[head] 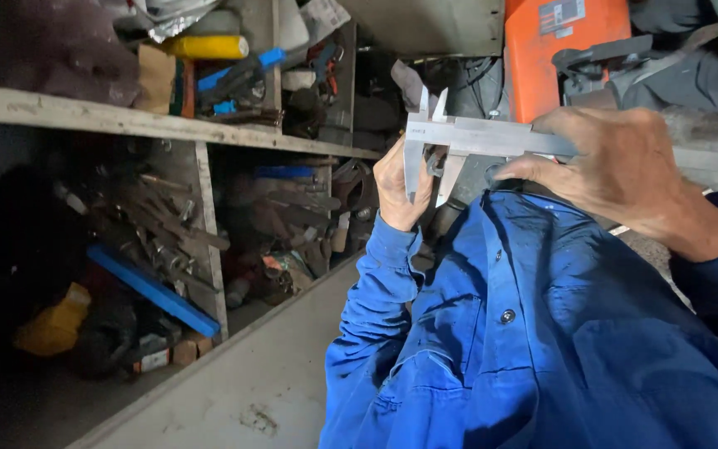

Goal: The person retrieves several drill bits from a cluttered shelf, compares them, and uses a vernier caliper to measure the diameter of each bit. The person places the measured bits back on the shelf and continues selecting and measuring additional bits.

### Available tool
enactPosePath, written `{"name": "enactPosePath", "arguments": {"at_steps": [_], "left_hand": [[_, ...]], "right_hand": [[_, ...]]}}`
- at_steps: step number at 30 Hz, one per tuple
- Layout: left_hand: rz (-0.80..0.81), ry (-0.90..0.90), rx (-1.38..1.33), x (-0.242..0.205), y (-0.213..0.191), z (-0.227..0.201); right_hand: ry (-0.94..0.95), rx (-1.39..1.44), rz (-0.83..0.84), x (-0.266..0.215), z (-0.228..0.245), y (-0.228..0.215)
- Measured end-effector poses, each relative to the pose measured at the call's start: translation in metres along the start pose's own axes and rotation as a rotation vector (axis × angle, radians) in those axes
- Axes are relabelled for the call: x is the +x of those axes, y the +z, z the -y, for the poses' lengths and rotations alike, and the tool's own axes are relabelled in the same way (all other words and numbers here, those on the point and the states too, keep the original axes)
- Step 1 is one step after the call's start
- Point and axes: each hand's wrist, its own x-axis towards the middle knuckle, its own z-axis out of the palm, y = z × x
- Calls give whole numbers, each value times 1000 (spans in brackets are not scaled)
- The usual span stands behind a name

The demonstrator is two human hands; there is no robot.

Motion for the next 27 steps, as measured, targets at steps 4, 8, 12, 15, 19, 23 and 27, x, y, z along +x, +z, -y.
{"name": "enactPosePath", "arguments": {"at_steps": [4,8,12,15,19,23,27], "left_hand": [[-10,-22,60,-13,-11,-6],[-7,-67,96,-22,-23,-16],[13,-85,107,-35,-34,-16],[24,-83,104,-44,-39,-13],[8,-58,115,-55,-40,-10],[-11,-76,127,-65,-40,-9],[0,-115,136,-75,-42,-8]], "right_hand": [[-17,-10,-7,-3,7,8],[-71,0,-13,-6,10,14],[-67,-73,38,-8,18,17],[-78,-64,25,-11,22,20],[-119,-18,-33,-16,26,24],[-126,-40,-24,-15,33,21],[-140,-11,-33,-19,40,20]]}}
